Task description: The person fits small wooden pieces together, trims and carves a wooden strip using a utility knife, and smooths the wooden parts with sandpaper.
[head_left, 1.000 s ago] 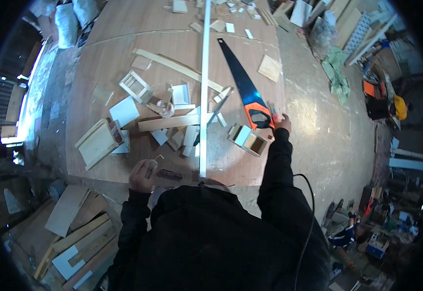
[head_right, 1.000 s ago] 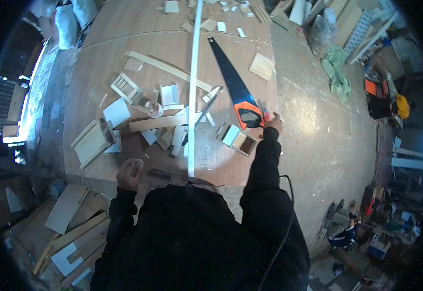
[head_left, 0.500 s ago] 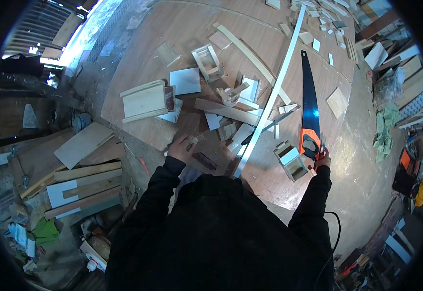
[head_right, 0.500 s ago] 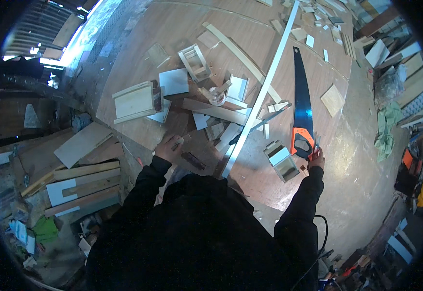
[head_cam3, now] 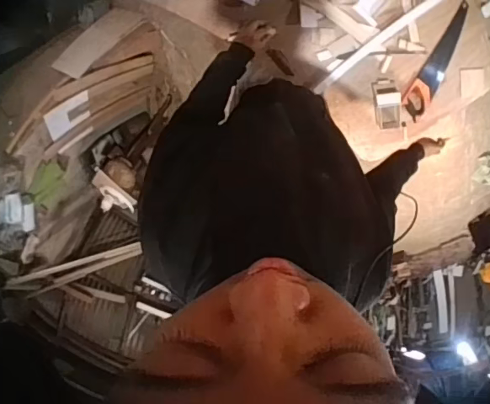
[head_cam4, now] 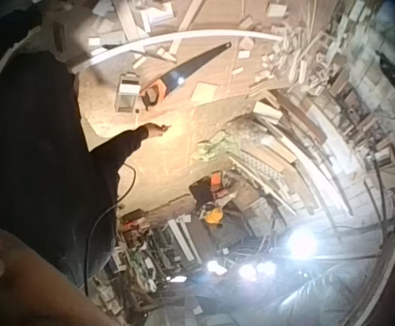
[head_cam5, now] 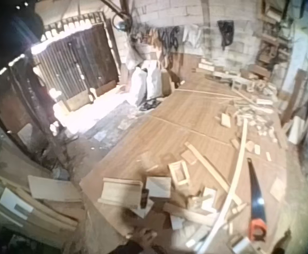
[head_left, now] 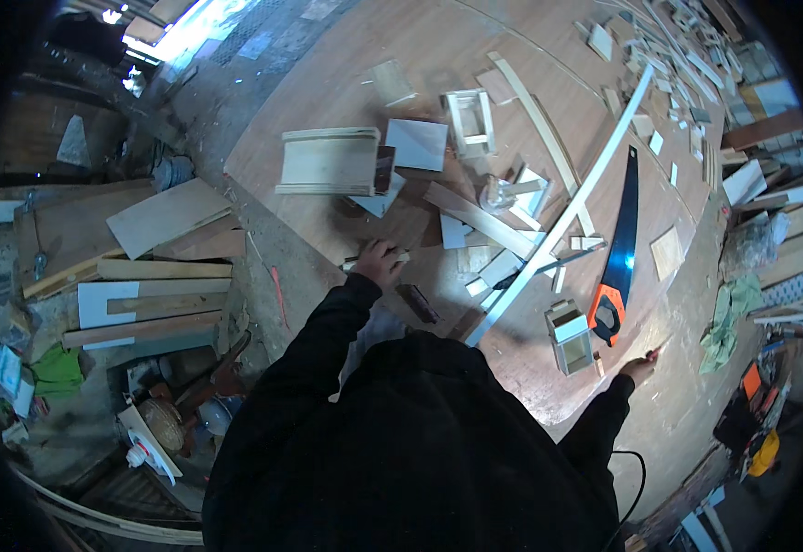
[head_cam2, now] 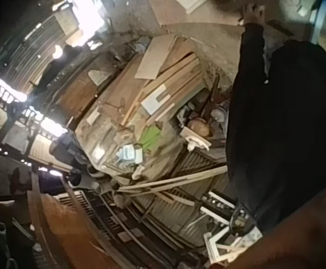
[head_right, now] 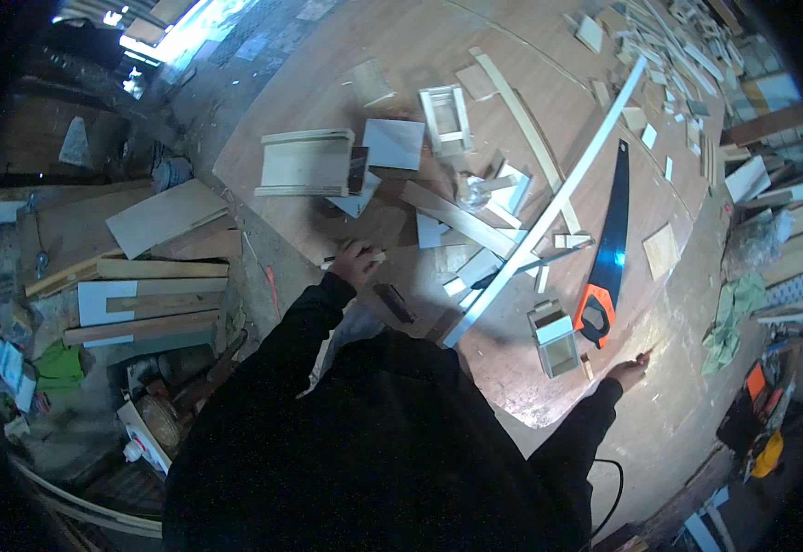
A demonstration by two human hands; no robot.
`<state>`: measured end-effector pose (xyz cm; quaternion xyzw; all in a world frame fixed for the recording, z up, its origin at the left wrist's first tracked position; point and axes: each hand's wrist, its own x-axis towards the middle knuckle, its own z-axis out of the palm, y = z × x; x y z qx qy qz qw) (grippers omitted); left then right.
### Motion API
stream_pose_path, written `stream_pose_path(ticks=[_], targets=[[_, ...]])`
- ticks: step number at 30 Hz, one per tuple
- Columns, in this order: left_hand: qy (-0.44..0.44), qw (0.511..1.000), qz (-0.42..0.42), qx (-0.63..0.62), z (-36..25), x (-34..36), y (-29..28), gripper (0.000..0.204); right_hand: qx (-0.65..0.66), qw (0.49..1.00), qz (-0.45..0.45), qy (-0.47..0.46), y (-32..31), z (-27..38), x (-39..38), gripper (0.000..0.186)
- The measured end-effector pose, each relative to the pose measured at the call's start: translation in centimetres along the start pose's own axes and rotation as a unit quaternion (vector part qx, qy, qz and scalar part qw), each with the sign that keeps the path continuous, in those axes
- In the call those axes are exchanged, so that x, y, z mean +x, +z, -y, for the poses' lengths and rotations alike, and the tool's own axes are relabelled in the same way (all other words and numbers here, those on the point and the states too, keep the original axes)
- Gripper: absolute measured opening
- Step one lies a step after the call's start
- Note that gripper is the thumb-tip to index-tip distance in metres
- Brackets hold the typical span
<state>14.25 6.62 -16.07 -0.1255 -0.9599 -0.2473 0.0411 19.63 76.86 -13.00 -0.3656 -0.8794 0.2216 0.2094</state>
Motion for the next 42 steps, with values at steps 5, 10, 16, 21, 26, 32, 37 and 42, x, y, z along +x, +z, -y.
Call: stream_pose_path(ticks=[5,10,16,21,26,32,37,42], targets=[[-0.038,0.997,0.009,-0.062,1.9,-0.3,1.2,0.028,0.116,0.977,0.059,-0.172,-1.4,10.9,-3.9,0.052],[-0.003,0.997,-0.023,-0.08,2.6,0.7,1.7,0.027,0.256,0.903,0.329,-0.107,-1.1,23.8,-16.7,0.054],[-0.036,0.989,-0.023,-0.143,2.3,0.7,1.6,0.022,0.152,0.769,0.576,-0.23,4.0,35.7,-31.1,0.05],[-0.042,0.988,-0.019,-0.148,2.9,0.4,1.3,0.019,0.061,0.784,0.558,-0.265,8.7,36.8,-35.3,0.059],[-0.052,0.987,-0.011,-0.153,2.9,0.0,1.3,0.017,0.027,0.812,0.522,-0.258,10.9,38.7,-37.2,0.062],[-0.06,0.985,0.016,-0.161,3.3,0.5,1.2,0.018,-0.038,0.809,0.54,-0.229,10.9,40.5,-37.3,0.061],[-0.051,0.985,0.006,-0.167,3.1,0.7,0.8,0.018,-0.038,0.814,0.524,-0.249,10.9,40.3,-37.6,0.061],[-0.054,0.983,0.008,-0.173,3.2,0.7,1.0,0.02,-0.044,0.82,0.519,-0.239,10.7,41.0,-37.9,0.06]])
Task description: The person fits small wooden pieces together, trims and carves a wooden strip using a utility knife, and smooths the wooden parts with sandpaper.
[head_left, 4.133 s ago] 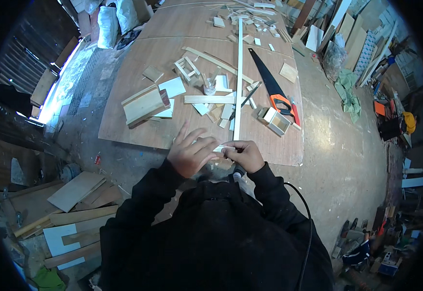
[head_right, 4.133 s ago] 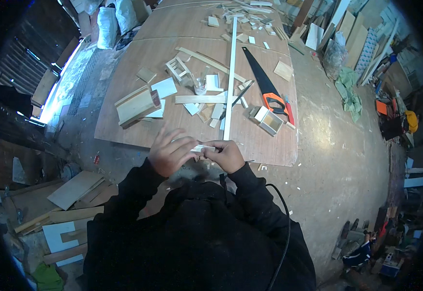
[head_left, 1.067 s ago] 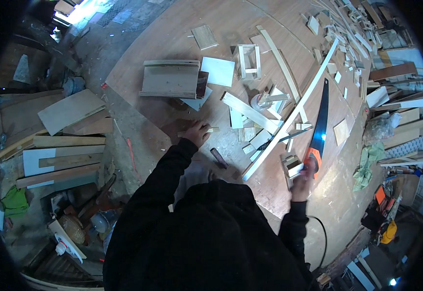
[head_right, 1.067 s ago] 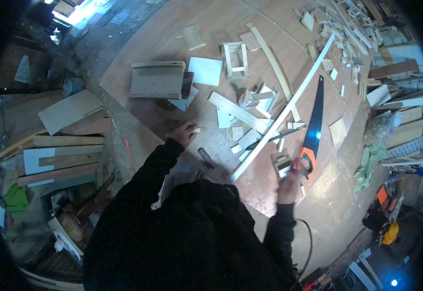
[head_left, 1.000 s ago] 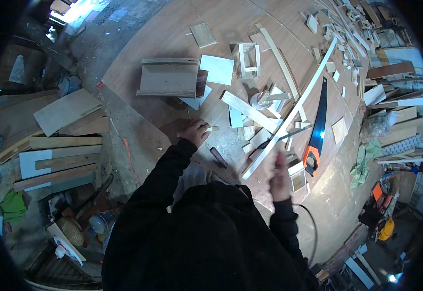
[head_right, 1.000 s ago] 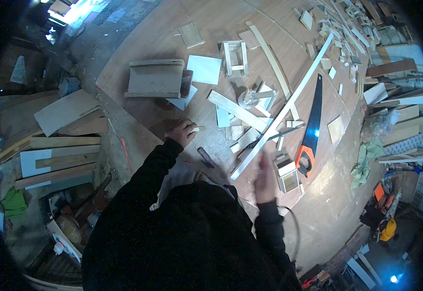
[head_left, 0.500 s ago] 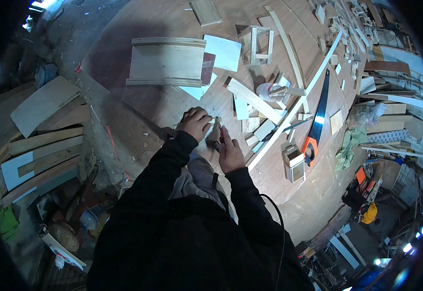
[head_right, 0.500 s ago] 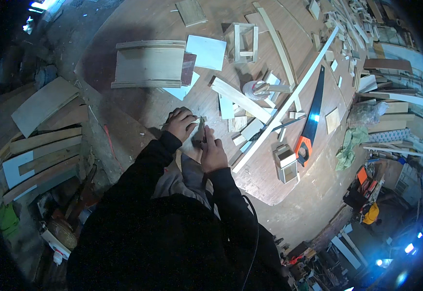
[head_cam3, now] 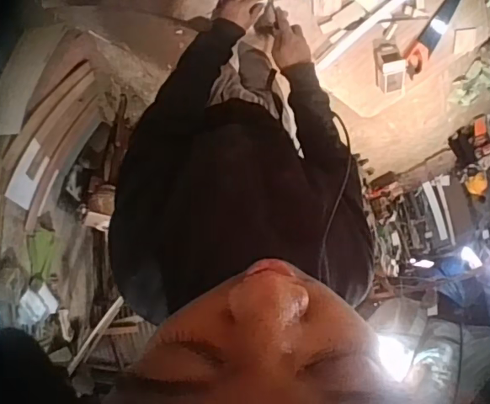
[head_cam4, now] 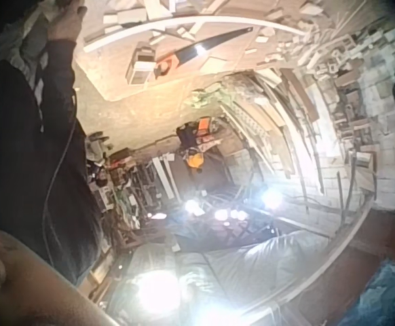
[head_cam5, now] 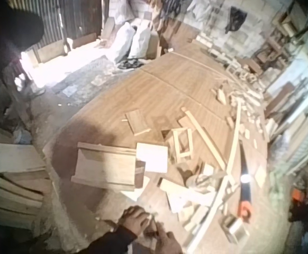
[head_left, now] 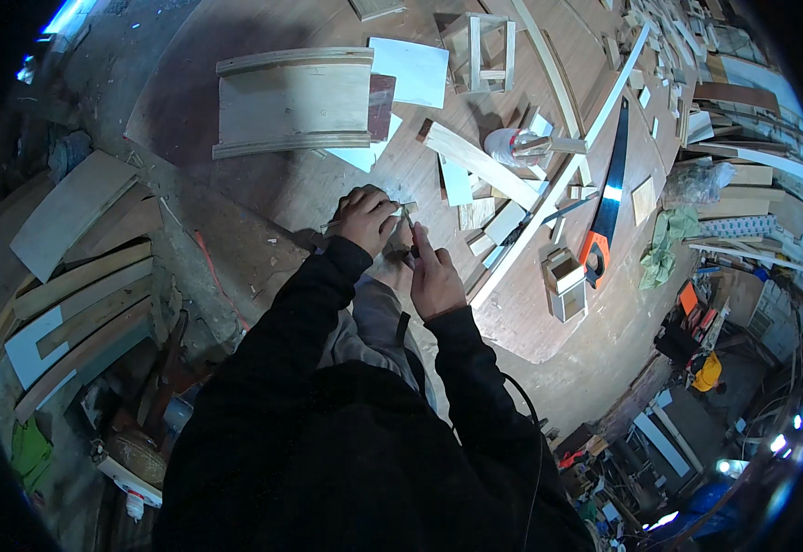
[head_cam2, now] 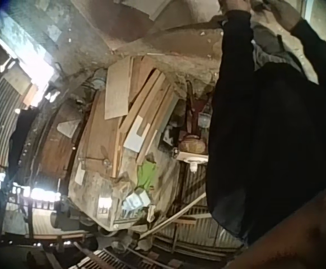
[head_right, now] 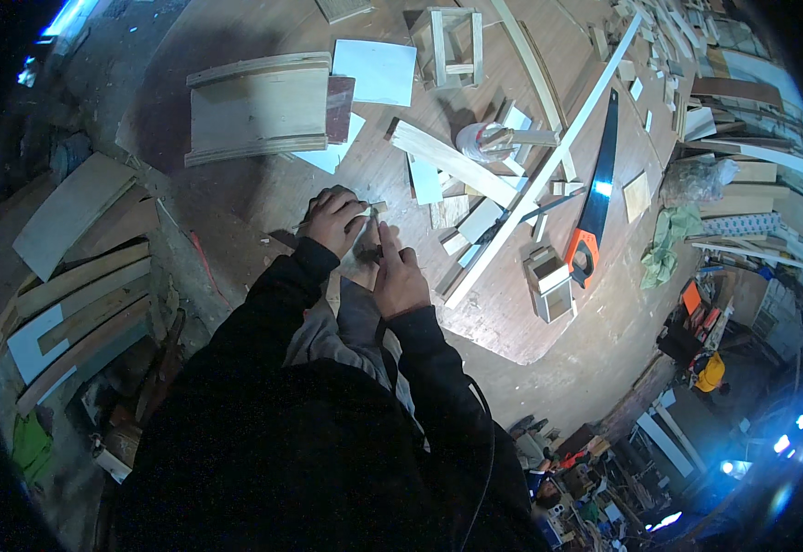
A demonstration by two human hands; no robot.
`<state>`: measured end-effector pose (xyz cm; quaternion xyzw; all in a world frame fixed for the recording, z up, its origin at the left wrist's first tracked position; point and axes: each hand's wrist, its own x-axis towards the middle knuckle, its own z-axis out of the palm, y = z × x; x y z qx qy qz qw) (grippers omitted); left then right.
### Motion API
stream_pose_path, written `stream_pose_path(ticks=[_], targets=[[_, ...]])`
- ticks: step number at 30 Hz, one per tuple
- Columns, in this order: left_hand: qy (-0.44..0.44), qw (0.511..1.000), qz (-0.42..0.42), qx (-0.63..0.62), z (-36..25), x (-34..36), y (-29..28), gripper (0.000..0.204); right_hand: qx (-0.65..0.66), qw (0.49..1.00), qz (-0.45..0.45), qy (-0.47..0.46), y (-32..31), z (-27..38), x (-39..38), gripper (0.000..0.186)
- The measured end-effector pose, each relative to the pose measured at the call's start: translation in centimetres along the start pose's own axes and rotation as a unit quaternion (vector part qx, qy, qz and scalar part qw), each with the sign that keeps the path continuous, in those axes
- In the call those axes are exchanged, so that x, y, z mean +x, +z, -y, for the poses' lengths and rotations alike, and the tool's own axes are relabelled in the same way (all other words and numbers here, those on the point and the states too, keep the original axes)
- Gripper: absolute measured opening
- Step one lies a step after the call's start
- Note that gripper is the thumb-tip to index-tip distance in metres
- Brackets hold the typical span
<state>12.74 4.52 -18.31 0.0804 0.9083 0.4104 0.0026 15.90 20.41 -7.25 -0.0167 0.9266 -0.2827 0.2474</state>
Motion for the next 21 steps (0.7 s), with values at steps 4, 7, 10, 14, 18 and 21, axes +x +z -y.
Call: stream_pose_path(ticks=[4,7,10,14,18,21], targets=[[0.006,1.0,0.0,0.005,0.11,-0.09,0.11,0.021,-0.008,1.0,-0.008,0.009,0.33,-0.31,-0.27,0.061],[0.005,1.0,0.003,0.01,0.14,-0.11,0.13,0.021,-0.003,1.0,-0.029,0.005,0.65,-0.42,-0.37,0.062],[0.001,1.0,0.005,0.007,0.11,-0.09,0.15,0.021,-0.005,1.0,-0.023,-0.001,0.52,-0.32,-0.24,0.06],[-0.002,1.0,0.004,0.008,0.2,-0.18,0.09,0.021,-0.008,1.0,0.01,0.015,0.1,0.3,-0.12,0.058],[0.001,1.0,0.002,0.005,-0.04,-0.01,0.02,0.02,-0.017,1.0,-0.004,0.003,0.45,-0.02,-0.09,0.06],[-0.004,1.0,0.011,0.007,0.02,-0.06,0.01,0.019,-0.02,0.999,0.01,0.029,0.53,0.4,0.07,0.062]])
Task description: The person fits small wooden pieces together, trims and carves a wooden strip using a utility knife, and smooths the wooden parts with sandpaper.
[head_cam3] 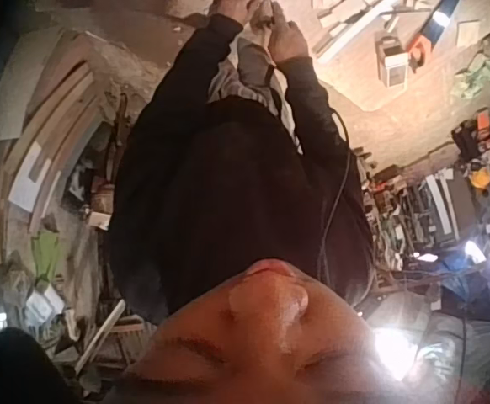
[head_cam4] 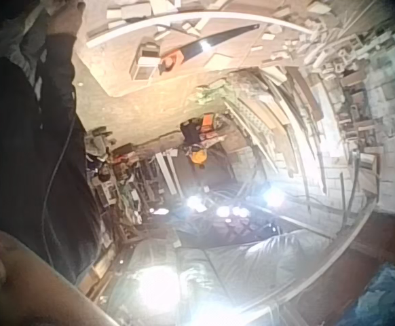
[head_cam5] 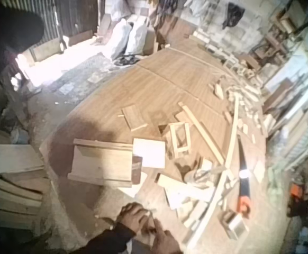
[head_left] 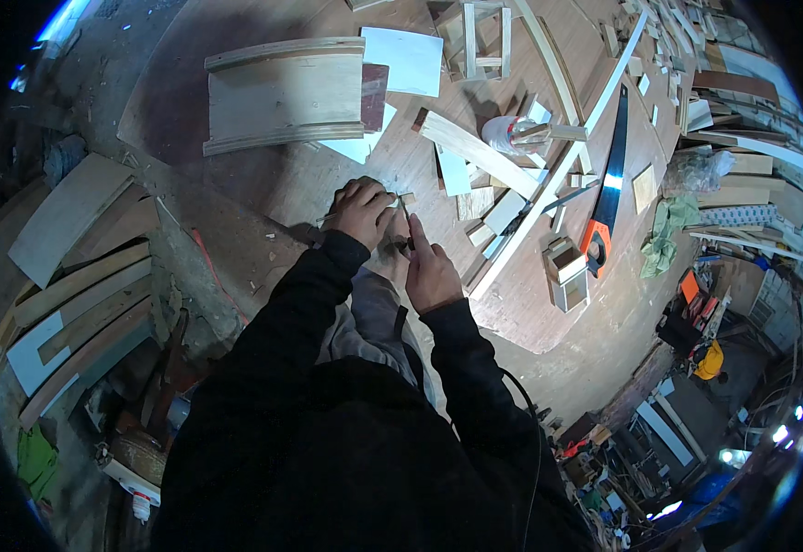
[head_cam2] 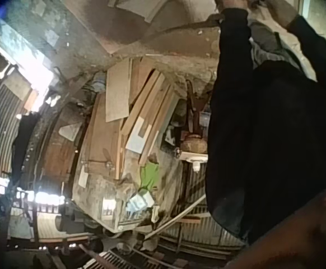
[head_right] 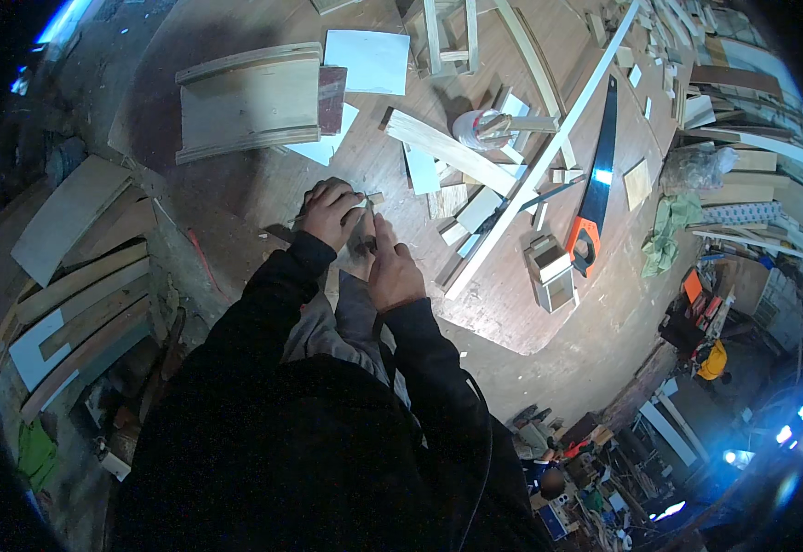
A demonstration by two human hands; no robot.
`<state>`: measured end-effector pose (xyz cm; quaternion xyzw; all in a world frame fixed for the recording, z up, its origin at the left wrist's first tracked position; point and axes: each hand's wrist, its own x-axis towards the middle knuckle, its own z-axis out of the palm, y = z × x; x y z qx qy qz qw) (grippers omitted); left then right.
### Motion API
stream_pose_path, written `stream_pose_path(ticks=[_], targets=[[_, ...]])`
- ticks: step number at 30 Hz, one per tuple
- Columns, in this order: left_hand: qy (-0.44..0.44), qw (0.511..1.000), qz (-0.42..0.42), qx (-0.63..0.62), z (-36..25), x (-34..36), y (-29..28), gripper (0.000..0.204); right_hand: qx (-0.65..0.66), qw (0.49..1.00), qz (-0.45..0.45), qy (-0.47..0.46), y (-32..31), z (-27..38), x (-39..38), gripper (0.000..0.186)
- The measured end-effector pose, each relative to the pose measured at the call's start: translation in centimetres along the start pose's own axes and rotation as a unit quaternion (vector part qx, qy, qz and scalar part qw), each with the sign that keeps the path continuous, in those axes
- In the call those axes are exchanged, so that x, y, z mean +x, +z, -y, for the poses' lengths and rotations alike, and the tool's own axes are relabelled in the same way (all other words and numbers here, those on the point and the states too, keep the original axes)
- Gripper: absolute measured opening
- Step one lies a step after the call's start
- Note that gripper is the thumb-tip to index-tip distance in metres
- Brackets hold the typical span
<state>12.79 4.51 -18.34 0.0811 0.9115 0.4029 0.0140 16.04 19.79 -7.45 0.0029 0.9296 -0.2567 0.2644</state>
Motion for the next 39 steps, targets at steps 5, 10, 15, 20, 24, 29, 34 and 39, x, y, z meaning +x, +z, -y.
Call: stream_pose_path(ticks=[5,10,15,20,24,29,34,39], targets=[[0.005,1.0,0.002,-0.006,0.1,0.0,0.0,0.018,-0.018,1.0,0.01,0.008,0.1,0.5,0.4,0.061],[0.013,1.0,-0.001,0.001,0.1,0.0,0.1,0.017,-0.031,0.999,0.017,0.036,0.1,1.1,0.4,0.06],[0.003,1.0,-0.007,-0.008,0.4,-0.2,0.7,0.016,-0.034,0.999,0.018,0.033,0.2,1.3,0.4,0.061],[0.018,1.0,-0.01,-0.008,0.2,-0.2,0.5,0.015,-0.049,0.998,0.02,0.04,0.1,1.3,0.3,0.06],[0.01,1.0,-0.005,0.001,-0.1,0.0,0.2,0.015,-0.042,0.998,0.018,0.037,0.2,1.2,0.3,0.06],[0.017,1.0,-0.021,-0.001,-0.1,-0.1,0.2,0.014,-0.049,0.997,0.029,0.052,0.2,1.7,0.4,0.061],[0.024,0.999,-0.024,-0.005,0.1,-0.2,0.5,0.013,-0.038,0.998,0.029,0.048,0.0,1.9,0.2,0.064],[0.022,0.999,-0.024,0.002,-0.1,-0.2,0.4,0.013,-0.032,0.996,0.045,0.064,0.3,1.7,0.1,0.064]])
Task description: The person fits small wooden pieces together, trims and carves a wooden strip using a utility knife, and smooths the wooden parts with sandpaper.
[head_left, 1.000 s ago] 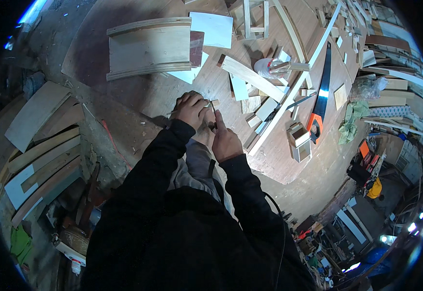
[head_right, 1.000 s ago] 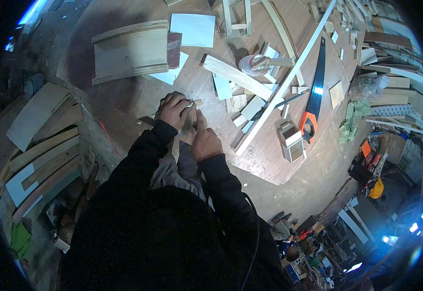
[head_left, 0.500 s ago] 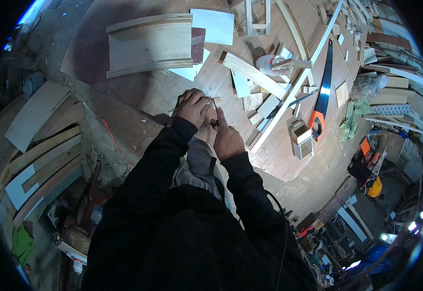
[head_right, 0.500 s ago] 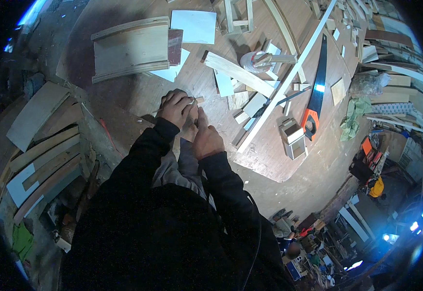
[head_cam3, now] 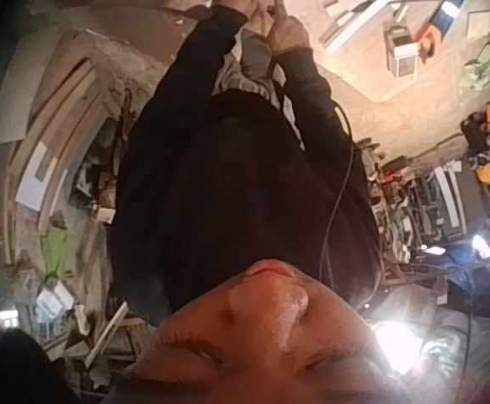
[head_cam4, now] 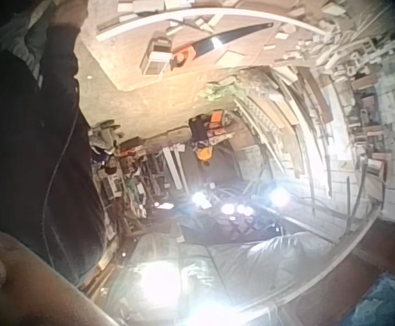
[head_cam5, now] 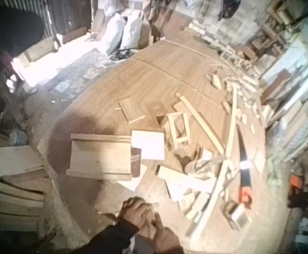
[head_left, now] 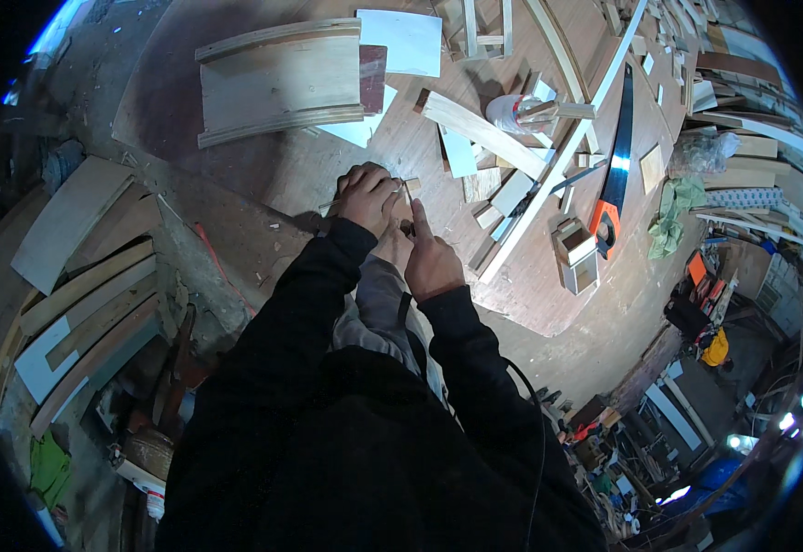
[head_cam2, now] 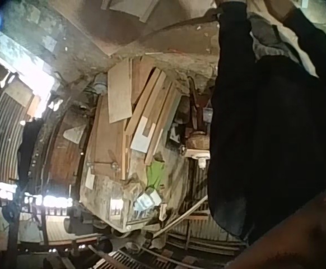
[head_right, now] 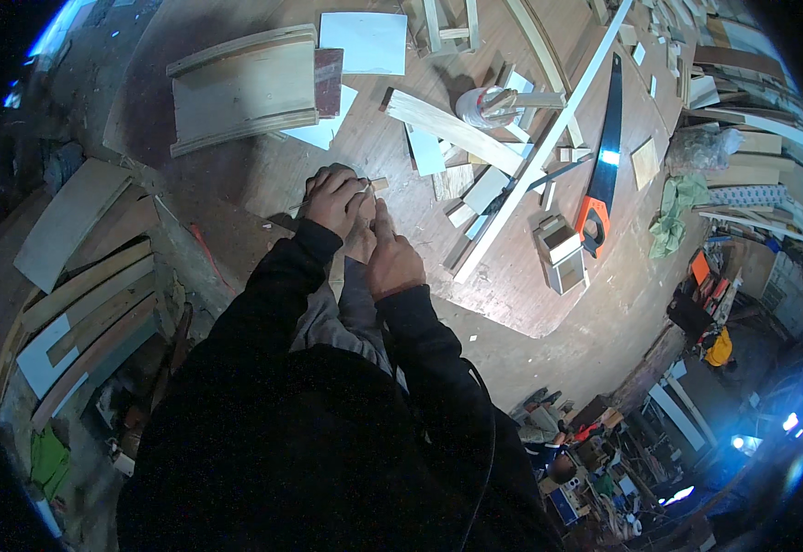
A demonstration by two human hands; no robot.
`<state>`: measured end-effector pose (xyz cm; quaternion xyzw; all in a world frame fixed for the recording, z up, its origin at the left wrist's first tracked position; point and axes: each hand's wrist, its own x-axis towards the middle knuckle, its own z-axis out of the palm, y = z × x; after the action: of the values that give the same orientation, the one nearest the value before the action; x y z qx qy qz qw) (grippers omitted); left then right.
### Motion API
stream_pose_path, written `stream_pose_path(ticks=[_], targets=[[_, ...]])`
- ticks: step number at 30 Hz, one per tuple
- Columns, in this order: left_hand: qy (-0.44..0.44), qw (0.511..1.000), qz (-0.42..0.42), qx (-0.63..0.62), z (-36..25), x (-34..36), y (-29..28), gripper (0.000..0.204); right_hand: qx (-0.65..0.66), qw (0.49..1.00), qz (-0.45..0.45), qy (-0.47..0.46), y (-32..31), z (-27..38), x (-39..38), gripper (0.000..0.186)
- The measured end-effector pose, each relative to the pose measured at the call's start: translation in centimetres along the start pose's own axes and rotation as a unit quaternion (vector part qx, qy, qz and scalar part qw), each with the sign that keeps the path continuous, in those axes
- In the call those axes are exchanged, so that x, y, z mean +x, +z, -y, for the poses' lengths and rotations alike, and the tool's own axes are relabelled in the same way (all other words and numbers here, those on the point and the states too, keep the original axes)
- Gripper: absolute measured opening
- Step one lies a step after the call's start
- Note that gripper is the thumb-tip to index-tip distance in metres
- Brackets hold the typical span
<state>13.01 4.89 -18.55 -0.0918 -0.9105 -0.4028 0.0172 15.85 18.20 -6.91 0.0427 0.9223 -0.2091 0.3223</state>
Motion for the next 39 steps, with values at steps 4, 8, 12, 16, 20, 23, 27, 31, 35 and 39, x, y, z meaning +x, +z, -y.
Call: stream_pose_path(ticks=[4,8,12,16,20,23,27,31,35,39], targets=[[-0.004,1.0,0.004,-0.009,0.1,0.0,0.1,0.014,-0.01,1.0,0.009,0.011,-0.4,0.4,-0.1,0.063],[-0.002,1.0,0.0,-0.017,0.1,0.3,-0.3,0.014,0.027,0.994,-0.081,-0.064,0.6,-0.3,-0.3,0.064],[-0.012,1.0,0.013,-0.014,0.1,-0.2,0.2,0.014,0.026,0.996,-0.07,-0.05,1.5,-1.1,-0.1,0.063],[-0.009,1.0,0.012,-0.012,-0.1,0.0,-0.1,0.015,0.046,0.994,-0.08,-0.054,1.6,-1.0,-0.3,0.063],[-0.005,1.0,0.014,-0.005,-0.1,0.0,-0.1,0.016,0.044,0.995,-0.073,-0.041,1.3,-0.8,-0.5,0.063],[-0.004,1.0,0.013,-0.004,-0.1,0.2,-0.3,0.017,0.03,0.997,-0.064,-0.039,1.1,-0.9,-1.0,0.063],[-0.002,1.0,0.013,0.001,-0.1,0.2,-0.2,0.019,0.036,0.996,-0.064,-0.042,1.5,-1.2,-0.8,0.063],[-0.007,1.0,0.021,-0.003,0.0,0.1,-0.1,0.02,0.039,0.994,-0.088,-0.058,1.6,-1.2,-0.9,0.066],[-0.006,1.0,0.016,0.005,0.0,0.0,-0.1,0.019,0.038,0.99,-0.107,-0.078,1.7,-1.3,-1.0,0.068],[-0.007,1.0,0.02,0.005,0.0,0.1,-0.1,0.019,0.032,0.993,-0.094,-0.065,1.6,-1.3,-1.1,0.068]])
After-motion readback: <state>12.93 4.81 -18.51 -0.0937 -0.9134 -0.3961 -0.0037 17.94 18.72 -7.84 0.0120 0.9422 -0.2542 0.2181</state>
